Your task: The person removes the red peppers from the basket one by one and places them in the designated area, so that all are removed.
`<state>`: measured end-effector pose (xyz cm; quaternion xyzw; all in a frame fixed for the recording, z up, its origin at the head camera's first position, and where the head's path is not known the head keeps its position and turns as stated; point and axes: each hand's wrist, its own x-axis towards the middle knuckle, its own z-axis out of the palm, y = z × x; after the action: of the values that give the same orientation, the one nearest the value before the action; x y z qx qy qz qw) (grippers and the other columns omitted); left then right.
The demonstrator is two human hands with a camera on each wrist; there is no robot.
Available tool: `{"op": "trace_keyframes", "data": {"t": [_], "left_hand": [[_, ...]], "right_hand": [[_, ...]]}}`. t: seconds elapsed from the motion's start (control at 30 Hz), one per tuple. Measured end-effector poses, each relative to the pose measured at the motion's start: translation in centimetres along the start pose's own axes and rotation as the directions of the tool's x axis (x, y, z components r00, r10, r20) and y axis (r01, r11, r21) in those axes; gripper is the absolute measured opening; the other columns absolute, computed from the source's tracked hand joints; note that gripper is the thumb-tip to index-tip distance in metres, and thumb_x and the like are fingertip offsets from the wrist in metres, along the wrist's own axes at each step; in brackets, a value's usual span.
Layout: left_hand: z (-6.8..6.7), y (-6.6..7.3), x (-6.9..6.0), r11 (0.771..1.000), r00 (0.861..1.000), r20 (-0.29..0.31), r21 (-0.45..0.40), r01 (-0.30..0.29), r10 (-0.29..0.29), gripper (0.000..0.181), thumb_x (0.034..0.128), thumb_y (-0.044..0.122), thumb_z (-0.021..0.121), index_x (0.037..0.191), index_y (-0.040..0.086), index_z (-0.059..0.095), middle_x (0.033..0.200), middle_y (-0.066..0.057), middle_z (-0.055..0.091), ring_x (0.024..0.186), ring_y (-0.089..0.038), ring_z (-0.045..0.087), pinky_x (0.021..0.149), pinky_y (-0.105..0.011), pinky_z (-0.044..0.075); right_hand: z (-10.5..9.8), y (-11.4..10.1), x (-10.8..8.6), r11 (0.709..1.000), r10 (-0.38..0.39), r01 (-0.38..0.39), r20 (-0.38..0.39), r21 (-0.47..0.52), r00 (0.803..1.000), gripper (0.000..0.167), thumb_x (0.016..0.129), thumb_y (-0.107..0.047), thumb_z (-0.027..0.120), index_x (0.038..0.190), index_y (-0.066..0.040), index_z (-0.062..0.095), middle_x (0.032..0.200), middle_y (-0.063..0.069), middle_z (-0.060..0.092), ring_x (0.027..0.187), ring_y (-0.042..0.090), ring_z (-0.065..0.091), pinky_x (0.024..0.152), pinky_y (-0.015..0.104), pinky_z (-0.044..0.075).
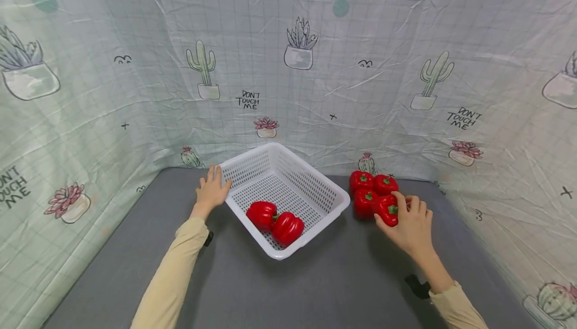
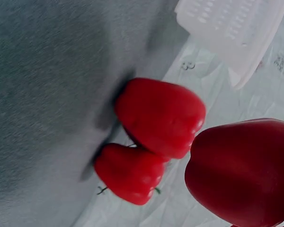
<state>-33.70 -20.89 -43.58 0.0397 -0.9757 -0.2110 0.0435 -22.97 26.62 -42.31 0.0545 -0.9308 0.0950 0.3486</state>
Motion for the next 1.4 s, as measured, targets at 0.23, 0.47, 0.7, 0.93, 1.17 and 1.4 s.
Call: {"op": "trace_keyframes", "data": {"t": [0.23,0.47,0.7,0.93,1.17,1.4], "left_hand": [[0.0,0.1,0.1,1.0,1.0,0.006,0.012,0.0,0.0,0.068,0.0931,0.041,0.03,0.143,0.001,0.006,0.149,-0.019,0.001,0.129,-0.054,0.008,0.095,-0.07,0.017],[0.1,0.0,0.1,1.0,1.0,0.005,0.01,0.006,-0.006,0.068,0.0932,0.04,0.031,0.143,0.001,0.006,0.15,-0.019,0.0,0.129,-0.053,0.009,0.094,-0.07,0.018],[0.1,0.0,0.2,1.0,1.0,0.011,0.01,0.005,-0.005,0.068,0.0933,0.039,0.031,0.143,0.001,0.005,0.149,-0.02,-0.001,0.129,-0.054,0.008,0.095,-0.07,0.017],[0.1,0.0,0.1,1.0,1.0,0.004,0.001,0.0,0.0,0.068,0.0932,0.038,0.032,0.143,0.001,0.005,0.149,-0.02,-0.001,0.128,-0.055,0.007,0.094,-0.07,0.017],[0.1,0.1,0.1,1.0,1.0,0.007,-0.001,0.003,-0.003,0.068,0.0935,0.039,0.031,0.143,0.001,0.005,0.149,-0.02,0.0,0.129,-0.055,0.006,0.095,-0.07,0.016],[0.1,0.0,0.1,1.0,1.0,0.007,-0.005,0.007,-0.007,0.068,0.0937,0.039,0.032,0.143,0.001,0.004,0.149,-0.02,-0.001,0.129,-0.054,0.006,0.094,-0.071,0.016]], "right_hand": [[0.3,1.2,-0.2,0.996,0.088,-0.088,0.004,0.012,0.996,0.068,0.064,-0.038,0.069,0.117,-0.005,0.043,0.098,0.024,0.043,0.088,0.039,0.038,0.067,0.051,0.03],[1.1,2.4,0.0,0.988,0.156,-0.156,0.013,0.006,0.988,0.066,0.067,-0.04,0.068,0.117,-0.005,0.043,0.098,0.025,0.042,0.088,0.041,0.038,0.068,0.052,0.029],[2.3,3.2,0.3,0.972,0.234,-0.233,0.047,-0.023,0.971,0.064,0.071,-0.042,0.065,0.118,-0.005,0.041,0.101,0.027,0.041,0.09,0.043,0.037,0.069,0.054,0.028],[3.4,3.9,0.9,0.96,0.279,-0.277,0.086,-0.034,0.956,0.062,0.076,-0.044,0.06,0.119,-0.005,0.039,0.1,0.027,0.04,0.089,0.045,0.036,0.069,0.056,0.027],[4.1,4.2,1.2,0.954,0.3,-0.298,0.117,-0.04,0.947,0.062,0.078,-0.045,0.057,0.118,-0.002,0.039,0.1,0.029,0.041,0.09,0.048,0.036,0.07,0.059,0.026],[5.1,4.4,1.6,0.947,0.322,-0.319,0.179,-0.045,0.93,0.065,0.081,-0.047,0.054,0.122,0.0,0.036,0.102,0.031,0.039,0.094,0.052,0.034,0.074,0.063,0.023]]}}
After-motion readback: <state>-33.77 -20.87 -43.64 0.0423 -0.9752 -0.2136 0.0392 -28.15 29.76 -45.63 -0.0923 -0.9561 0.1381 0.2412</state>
